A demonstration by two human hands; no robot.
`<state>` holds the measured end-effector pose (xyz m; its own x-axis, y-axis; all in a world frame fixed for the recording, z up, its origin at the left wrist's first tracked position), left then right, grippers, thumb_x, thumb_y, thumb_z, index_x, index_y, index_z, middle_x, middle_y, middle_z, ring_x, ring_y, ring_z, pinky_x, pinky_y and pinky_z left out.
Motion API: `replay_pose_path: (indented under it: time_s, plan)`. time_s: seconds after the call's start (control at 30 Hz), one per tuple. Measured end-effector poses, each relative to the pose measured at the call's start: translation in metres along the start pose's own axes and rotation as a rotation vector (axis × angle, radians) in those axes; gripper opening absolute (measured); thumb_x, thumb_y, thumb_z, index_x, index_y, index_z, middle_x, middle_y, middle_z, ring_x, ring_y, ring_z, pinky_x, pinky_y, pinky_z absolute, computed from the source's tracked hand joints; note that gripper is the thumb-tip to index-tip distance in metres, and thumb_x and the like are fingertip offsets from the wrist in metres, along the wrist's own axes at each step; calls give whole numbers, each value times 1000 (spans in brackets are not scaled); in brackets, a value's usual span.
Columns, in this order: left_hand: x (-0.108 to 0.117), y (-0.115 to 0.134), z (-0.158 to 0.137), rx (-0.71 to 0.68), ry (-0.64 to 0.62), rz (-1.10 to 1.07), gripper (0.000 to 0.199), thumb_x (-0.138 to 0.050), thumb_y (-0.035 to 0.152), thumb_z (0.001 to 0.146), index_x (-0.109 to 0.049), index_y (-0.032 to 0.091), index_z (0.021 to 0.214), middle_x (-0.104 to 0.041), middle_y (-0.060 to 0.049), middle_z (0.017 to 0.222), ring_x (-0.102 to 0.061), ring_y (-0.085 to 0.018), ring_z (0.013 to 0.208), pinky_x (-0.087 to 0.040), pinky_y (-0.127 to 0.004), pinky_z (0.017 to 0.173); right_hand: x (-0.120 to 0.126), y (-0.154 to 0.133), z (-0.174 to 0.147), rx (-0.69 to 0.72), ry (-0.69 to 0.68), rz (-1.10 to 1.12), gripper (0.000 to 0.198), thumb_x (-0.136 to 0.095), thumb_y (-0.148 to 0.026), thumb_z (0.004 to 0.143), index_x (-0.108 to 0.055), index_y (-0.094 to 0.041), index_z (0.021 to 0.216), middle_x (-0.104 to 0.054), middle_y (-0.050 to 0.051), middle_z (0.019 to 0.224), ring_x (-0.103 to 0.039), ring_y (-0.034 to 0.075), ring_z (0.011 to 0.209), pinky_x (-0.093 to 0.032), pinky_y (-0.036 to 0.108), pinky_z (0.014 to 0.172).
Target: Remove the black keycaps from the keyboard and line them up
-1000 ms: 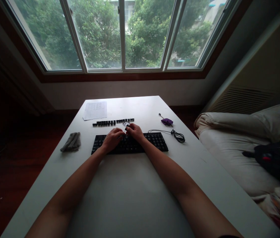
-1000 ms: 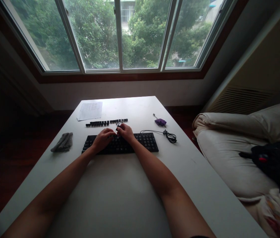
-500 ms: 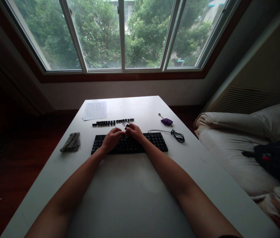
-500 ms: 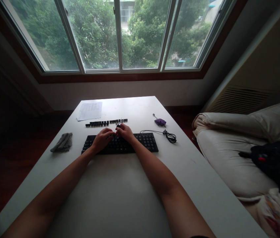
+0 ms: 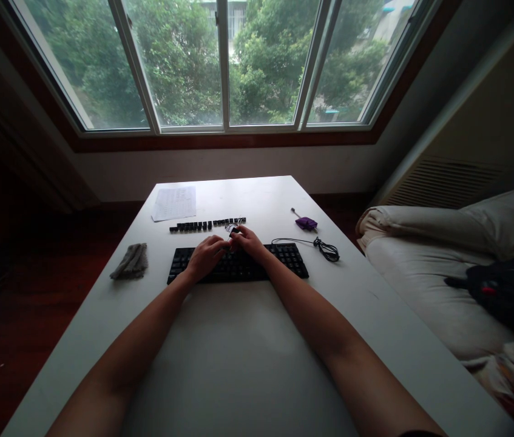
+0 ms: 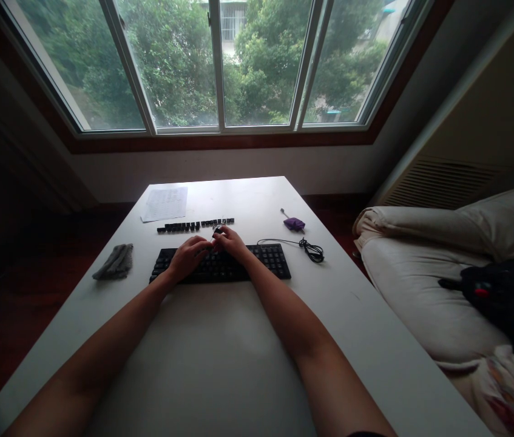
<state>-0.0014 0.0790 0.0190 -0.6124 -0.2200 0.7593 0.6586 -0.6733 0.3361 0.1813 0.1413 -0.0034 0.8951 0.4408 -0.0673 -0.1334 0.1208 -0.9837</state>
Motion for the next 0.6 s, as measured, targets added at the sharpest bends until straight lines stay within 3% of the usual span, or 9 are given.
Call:
replay_pose_path:
  time_s: [0.6]
  plan:
    - [-3, 0, -2, -49, -19, 108, 26, -54, 27, 95, -66, 29, 118, -64, -5, 100, -59, -20, 93, -48, -34, 84, -1, 3, 4, 28, -16, -13, 38, -64, -52, 82, -51, -21, 98, -68, -2, 69, -63, 13, 51, -52, 25, 52]
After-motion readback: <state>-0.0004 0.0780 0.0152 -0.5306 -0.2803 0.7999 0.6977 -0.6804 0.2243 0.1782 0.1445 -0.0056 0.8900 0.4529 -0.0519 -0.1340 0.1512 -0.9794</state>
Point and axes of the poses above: each hand's wrist, its own z-axis towards the middle knuckle, its own x-axis out of the back of the hand, y = z × x, the point moved 2 cm from there along z, towards the middle knuckle
